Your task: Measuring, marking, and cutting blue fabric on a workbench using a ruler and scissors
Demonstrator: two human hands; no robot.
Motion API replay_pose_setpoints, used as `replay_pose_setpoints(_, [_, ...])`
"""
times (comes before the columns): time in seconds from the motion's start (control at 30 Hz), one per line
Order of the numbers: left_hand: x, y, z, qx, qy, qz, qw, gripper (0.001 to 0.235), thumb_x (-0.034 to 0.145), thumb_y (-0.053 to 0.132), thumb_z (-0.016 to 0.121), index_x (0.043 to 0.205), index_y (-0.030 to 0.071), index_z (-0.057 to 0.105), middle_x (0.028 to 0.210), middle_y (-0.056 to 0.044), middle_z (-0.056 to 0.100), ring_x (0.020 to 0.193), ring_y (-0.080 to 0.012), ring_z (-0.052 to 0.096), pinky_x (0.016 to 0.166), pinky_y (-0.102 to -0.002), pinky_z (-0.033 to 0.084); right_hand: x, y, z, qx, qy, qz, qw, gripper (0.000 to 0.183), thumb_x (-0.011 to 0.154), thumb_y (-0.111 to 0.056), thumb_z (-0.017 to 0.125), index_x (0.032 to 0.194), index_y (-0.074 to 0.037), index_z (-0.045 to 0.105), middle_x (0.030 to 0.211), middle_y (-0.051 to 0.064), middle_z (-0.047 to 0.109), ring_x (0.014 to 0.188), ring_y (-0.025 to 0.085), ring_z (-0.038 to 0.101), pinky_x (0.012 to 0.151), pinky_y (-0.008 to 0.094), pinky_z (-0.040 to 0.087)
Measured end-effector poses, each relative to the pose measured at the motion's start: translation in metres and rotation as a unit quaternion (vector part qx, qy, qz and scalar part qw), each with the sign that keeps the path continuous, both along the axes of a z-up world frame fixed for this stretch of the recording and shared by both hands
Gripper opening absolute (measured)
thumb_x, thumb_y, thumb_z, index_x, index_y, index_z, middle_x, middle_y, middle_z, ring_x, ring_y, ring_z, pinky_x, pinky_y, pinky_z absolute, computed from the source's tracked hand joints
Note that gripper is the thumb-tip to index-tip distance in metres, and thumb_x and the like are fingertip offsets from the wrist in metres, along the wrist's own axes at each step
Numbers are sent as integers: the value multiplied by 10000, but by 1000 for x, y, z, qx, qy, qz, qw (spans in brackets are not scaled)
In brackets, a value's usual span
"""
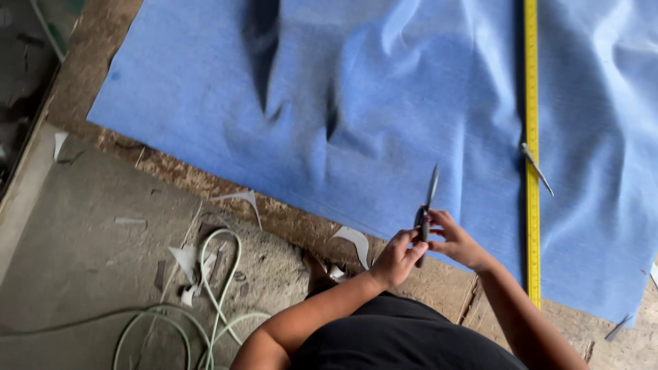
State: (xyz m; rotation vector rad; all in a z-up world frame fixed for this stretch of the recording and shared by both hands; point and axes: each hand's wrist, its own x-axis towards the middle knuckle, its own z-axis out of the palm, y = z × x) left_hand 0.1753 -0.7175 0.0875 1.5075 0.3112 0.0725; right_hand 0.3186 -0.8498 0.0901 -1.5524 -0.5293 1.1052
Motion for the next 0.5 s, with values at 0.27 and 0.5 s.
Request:
replay_pose_setpoints(0.27, [-14,-17,-67,-17,223,-92,970,387,875,464,775,1062,126,747,1030,-100,762,1057,-305,712,934,-430,575,3,-44,22,-5,130,-19,991,455,852,-35,757,1285,2,623,937,191,759,902,301,769,847,478,610])
replay_pose_setpoints(0.5, [-34,-1,-147,-571,342,176,725,136,978,98,594,1084,21,628,1103,-176,729,1011,-272,749,889,-405,648,8,-107,38,-333,104,219,911,324,944,-184,721,1180,36,693,754,146,665,606,236,649,517,328,622])
